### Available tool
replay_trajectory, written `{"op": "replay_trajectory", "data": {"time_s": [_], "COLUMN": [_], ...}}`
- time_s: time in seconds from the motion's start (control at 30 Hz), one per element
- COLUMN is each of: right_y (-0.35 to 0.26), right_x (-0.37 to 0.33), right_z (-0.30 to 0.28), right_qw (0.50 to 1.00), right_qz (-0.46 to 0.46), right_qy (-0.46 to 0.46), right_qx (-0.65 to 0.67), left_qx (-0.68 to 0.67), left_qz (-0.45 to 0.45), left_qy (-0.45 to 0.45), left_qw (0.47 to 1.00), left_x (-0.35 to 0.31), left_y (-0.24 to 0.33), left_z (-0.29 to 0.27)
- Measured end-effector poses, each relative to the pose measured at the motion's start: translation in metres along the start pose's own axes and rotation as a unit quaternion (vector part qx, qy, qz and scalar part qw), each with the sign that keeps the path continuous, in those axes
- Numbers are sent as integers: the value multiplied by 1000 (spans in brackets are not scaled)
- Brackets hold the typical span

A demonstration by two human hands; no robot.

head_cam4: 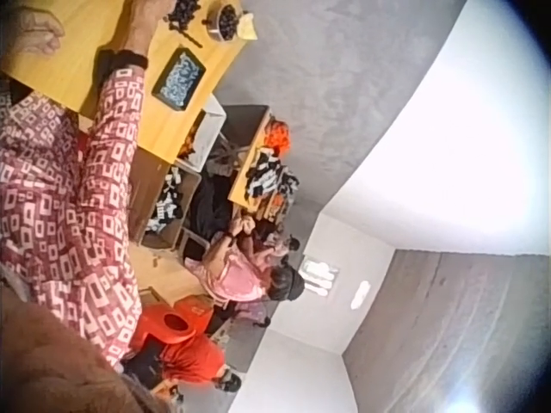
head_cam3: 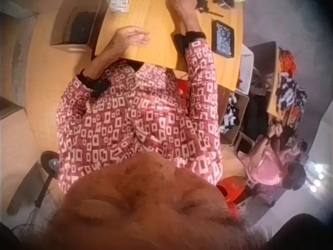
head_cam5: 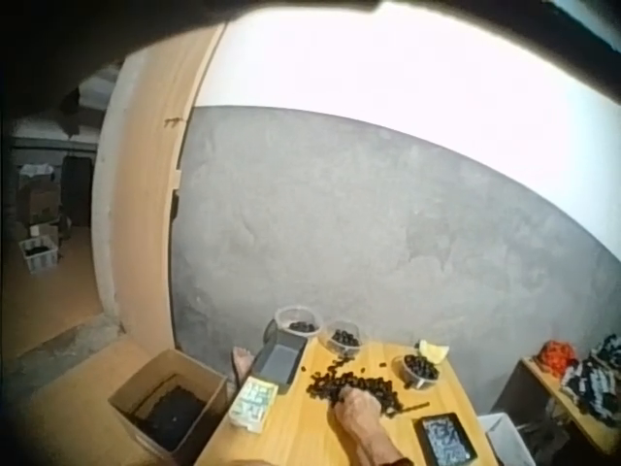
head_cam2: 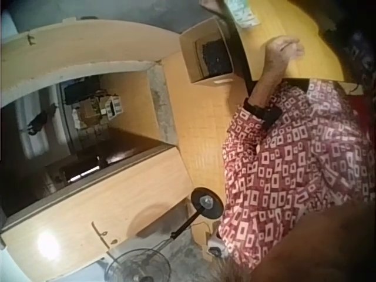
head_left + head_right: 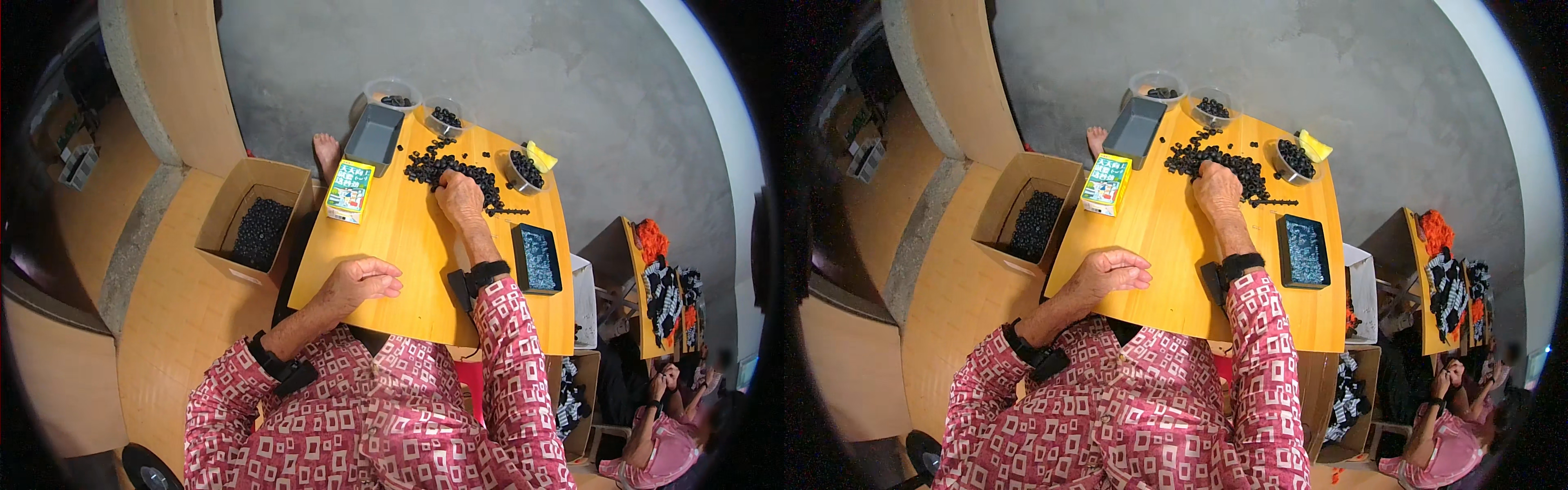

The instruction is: The person assembles small components by picking up black grommets and small pins from the table and inserting the pins into the grommets by hand.

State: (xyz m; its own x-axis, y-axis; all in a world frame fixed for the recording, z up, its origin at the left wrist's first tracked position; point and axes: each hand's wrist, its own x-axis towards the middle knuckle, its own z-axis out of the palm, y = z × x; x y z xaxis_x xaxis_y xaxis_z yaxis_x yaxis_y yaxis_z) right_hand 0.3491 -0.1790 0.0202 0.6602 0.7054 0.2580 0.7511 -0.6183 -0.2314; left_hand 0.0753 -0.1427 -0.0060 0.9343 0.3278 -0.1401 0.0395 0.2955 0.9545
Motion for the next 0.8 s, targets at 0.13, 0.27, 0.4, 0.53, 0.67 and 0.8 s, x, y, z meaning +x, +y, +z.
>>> {"op": "replay_trajectory", "data": {"time_s": [0.13,0.27,0.4,0.53,0.67,0.8], "right_y": [4,10,-21,-42,-50,-50], "right_x": [-3,-18,-78,-136,-162,-167], "right_z": [3,-14,-54,-74,-77,-70], "right_qw": [999,985,912,907,899,902], "right_qz": [-15,-30,-99,-196,-221,-197], "right_qy": [46,114,77,68,72,72], "right_qx": [15,125,392,366,372,378], "left_qx": [7,14,-59,-110,-143,-161], "left_qz": [-4,-12,-48,-28,-8,-8], "left_qy": [-2,-15,40,61,61,68], "left_qw": [1000,1000,996,992,988,985], "left_x": [-1,0,1,1,-1,-7], "left_y": [1,3,10,27,29,26], "left_z": [1,0,4,16,31,30]}}
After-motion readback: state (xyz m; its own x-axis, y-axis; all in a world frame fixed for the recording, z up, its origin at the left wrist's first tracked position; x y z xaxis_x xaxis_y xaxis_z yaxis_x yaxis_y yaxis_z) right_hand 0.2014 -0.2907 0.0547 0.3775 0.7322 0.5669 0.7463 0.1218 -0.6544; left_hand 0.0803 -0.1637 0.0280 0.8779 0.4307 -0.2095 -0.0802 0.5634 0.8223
